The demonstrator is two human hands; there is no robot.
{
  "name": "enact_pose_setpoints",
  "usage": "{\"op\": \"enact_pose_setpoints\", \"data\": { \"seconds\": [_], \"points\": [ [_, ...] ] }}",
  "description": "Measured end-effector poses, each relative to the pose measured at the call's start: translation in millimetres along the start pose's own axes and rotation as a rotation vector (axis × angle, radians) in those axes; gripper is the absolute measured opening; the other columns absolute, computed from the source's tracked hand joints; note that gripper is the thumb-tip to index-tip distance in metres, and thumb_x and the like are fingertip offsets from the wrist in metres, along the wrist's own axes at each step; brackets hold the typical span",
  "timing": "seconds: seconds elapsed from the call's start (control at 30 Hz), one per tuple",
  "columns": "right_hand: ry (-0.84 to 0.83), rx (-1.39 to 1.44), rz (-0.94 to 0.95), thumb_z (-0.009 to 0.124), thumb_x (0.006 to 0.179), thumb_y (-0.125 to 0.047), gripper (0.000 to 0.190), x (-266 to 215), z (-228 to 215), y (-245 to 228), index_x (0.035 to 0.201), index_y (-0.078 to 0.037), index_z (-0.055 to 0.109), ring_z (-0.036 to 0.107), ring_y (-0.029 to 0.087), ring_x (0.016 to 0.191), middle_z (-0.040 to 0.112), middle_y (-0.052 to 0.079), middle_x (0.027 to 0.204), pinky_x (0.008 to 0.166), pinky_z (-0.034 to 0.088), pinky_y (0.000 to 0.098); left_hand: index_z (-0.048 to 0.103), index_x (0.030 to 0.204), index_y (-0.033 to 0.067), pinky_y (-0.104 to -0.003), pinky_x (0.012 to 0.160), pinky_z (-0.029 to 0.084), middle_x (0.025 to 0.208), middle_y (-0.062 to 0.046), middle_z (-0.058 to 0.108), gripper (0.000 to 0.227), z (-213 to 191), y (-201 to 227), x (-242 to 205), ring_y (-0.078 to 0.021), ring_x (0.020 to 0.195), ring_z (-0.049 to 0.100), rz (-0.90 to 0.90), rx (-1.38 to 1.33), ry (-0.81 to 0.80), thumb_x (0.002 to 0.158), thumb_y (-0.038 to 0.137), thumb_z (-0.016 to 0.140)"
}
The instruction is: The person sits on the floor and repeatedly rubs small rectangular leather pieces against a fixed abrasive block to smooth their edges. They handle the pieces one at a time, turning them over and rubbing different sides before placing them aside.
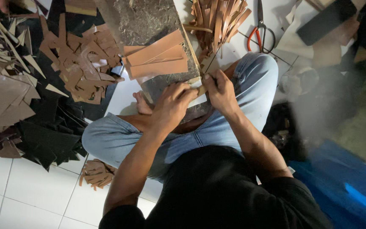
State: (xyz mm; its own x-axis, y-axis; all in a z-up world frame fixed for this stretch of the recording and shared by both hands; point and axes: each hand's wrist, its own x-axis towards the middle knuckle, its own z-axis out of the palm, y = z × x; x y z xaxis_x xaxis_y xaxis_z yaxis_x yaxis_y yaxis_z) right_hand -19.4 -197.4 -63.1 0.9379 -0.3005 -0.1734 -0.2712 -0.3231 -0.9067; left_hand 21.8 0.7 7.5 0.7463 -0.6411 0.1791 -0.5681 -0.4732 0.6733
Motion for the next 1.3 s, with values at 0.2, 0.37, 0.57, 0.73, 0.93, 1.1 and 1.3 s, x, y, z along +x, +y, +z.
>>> {"op": "enact_pose_setpoints", "data": {
  "seconds": [0.2,0.37,0.57,0.73,0.93,1.1,1.3],
  "points": [
    [0.007,-0.082,0.023,0.065,0.102,-0.018,0.020,19.5,-3.5,25.8,0.096,0.001,0.063,0.062,0.021,0.072,0.066,0.015,0.079,0.067,0.050,0.0361,0.072,0.118,0.0095,-0.043,0.091,0.051,0.112,-0.005,0.063,0.029,-5.8,1.3,8.8,-0.0263,0.103,0.065,0.018,0.004,-0.029,0.090,0.001,0.069],
    [0.048,-0.119,-0.012,0.066,0.102,-0.020,0.022,29.8,2.1,53.0,0.096,0.001,0.062,0.065,0.029,0.073,0.066,0.020,0.082,0.070,0.052,0.0391,0.074,0.123,0.0132,-0.042,0.093,0.051,0.108,-0.003,0.062,0.038,-7.8,4.6,12.7,-0.0242,0.102,0.065,0.015,0.027,-0.036,0.088,-0.001,0.066],
    [0.086,-0.175,0.019,0.067,0.101,-0.022,0.024,43.0,6.4,77.5,0.095,0.001,0.062,0.067,0.036,0.074,0.067,0.023,0.082,0.069,0.052,0.0419,0.070,0.120,0.0105,-0.043,0.089,0.049,0.110,-0.004,0.062,0.031,-10.0,12.4,21.2,-0.0238,0.099,0.063,0.045,0.110,-0.080,0.090,0.002,0.066],
    [0.094,-0.192,0.067,0.066,0.101,-0.023,0.024,51.8,9.0,91.3,0.094,0.000,0.063,0.070,0.037,0.075,0.069,0.023,0.082,0.069,0.053,0.0430,0.069,0.119,0.0109,-0.044,0.083,0.047,0.104,-0.002,0.059,0.026,-3.9,21.7,21.5,-0.0241,0.095,0.062,0.052,0.260,-0.053,0.093,0.013,0.071],
    [0.266,-0.205,-0.029,0.066,0.102,-0.018,0.021,59.5,-10.6,75.1,0.094,0.001,0.063,0.068,0.032,0.071,0.068,0.020,0.082,0.067,0.053,0.0414,0.075,0.122,0.0172,-0.045,0.080,0.044,0.104,-0.003,0.059,0.032,7.5,24.8,17.7,-0.0269,0.095,0.059,-0.044,0.242,-0.020,0.090,0.022,0.075],
    [0.378,0.155,-0.231,0.066,0.112,-0.012,0.014,36.4,-61.8,14.4,0.109,-0.001,0.058,0.059,0.022,0.076,0.061,0.013,0.093,0.076,0.049,0.0319,0.074,0.125,0.0157,-0.046,0.084,0.045,0.113,-0.005,0.061,0.032,17.2,15.4,-1.7,-0.0276,0.099,0.059,-0.061,0.117,0.029,0.095,0.025,0.072],
    [-0.027,-0.671,-0.692,0.075,0.080,-0.003,0.018,-53.7,-74.1,-57.8,0.084,-0.014,0.062,0.064,0.031,0.069,0.066,0.009,0.079,0.059,0.048,0.0431,0.061,0.139,0.0111,-0.037,0.091,0.060,0.123,-0.010,0.073,0.035,34.4,30.5,-9.3,-0.0195,0.102,0.072,-0.455,-1.067,0.044,0.108,0.027,0.057]
  ]
}}
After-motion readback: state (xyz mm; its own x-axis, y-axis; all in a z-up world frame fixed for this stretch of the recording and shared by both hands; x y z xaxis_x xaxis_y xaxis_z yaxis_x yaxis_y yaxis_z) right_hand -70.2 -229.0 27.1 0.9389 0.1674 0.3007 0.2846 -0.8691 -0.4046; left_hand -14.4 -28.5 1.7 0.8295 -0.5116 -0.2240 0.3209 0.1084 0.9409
